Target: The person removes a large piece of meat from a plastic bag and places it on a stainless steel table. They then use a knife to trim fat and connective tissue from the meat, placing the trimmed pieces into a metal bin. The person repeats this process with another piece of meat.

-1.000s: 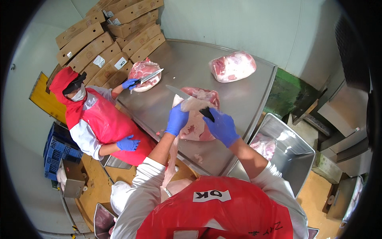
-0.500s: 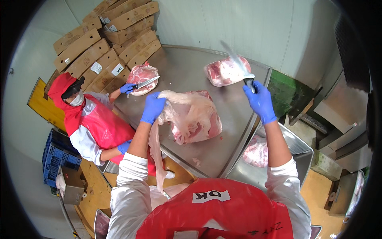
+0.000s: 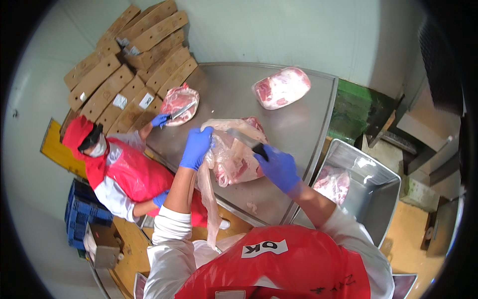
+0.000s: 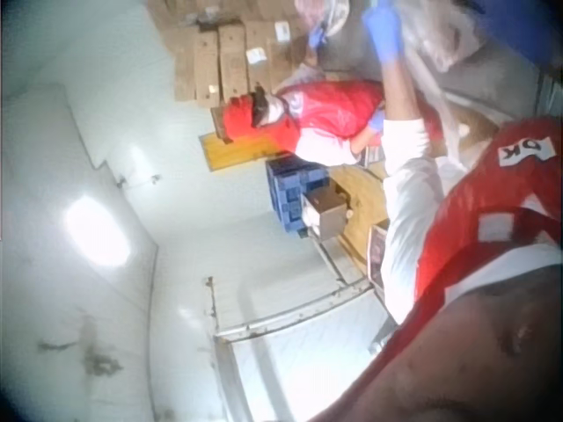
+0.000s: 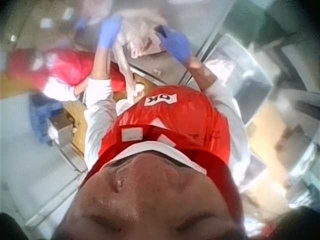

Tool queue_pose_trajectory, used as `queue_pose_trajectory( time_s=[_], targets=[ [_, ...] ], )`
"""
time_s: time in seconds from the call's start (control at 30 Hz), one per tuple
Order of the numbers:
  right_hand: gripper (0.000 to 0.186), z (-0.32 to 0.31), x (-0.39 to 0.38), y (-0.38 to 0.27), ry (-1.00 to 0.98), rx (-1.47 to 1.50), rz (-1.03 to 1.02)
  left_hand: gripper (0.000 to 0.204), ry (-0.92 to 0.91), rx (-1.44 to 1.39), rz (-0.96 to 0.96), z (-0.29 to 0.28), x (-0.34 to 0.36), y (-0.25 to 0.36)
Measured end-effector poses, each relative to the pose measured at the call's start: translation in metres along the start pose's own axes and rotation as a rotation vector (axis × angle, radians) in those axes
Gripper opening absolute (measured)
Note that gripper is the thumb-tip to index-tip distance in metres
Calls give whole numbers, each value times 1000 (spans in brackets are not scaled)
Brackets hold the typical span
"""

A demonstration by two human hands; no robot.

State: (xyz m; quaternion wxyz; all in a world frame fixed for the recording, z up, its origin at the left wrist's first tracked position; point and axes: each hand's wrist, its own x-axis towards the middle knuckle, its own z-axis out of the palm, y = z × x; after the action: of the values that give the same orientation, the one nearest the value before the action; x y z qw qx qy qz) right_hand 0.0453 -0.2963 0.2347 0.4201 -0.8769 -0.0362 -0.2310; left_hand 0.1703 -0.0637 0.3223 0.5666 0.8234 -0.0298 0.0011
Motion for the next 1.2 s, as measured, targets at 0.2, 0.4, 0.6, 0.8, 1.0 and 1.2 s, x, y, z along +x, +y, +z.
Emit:
queue_pose_trajectory(
  time_s=[0.2, 0.4, 0.6, 0.8, 1.0, 1.2],
  targets=[
    [30, 52, 74, 14, 135, 116, -131, 23, -210, 55, -5, 36, 11, 9],
    [37, -46, 85, 1, -286, 73, 31, 27, -150, -252, -117, 10, 39, -17],
    [34, -52, 35, 52, -105, -46, 89, 28, -82, -50, 15, 9, 30, -7],
    [30, -36, -35, 137, -200, 171, 221, 20, 58, 183, 197, -24, 26, -21],
    [44, -2, -68, 181, -507, 122, 293, 21, 142, 197, 298, -41, 19, -28],
    [53, -31, -99, 214, -451, -192, 119, 19, 162, -388, -61, -47, -8, -9]
  ],
)
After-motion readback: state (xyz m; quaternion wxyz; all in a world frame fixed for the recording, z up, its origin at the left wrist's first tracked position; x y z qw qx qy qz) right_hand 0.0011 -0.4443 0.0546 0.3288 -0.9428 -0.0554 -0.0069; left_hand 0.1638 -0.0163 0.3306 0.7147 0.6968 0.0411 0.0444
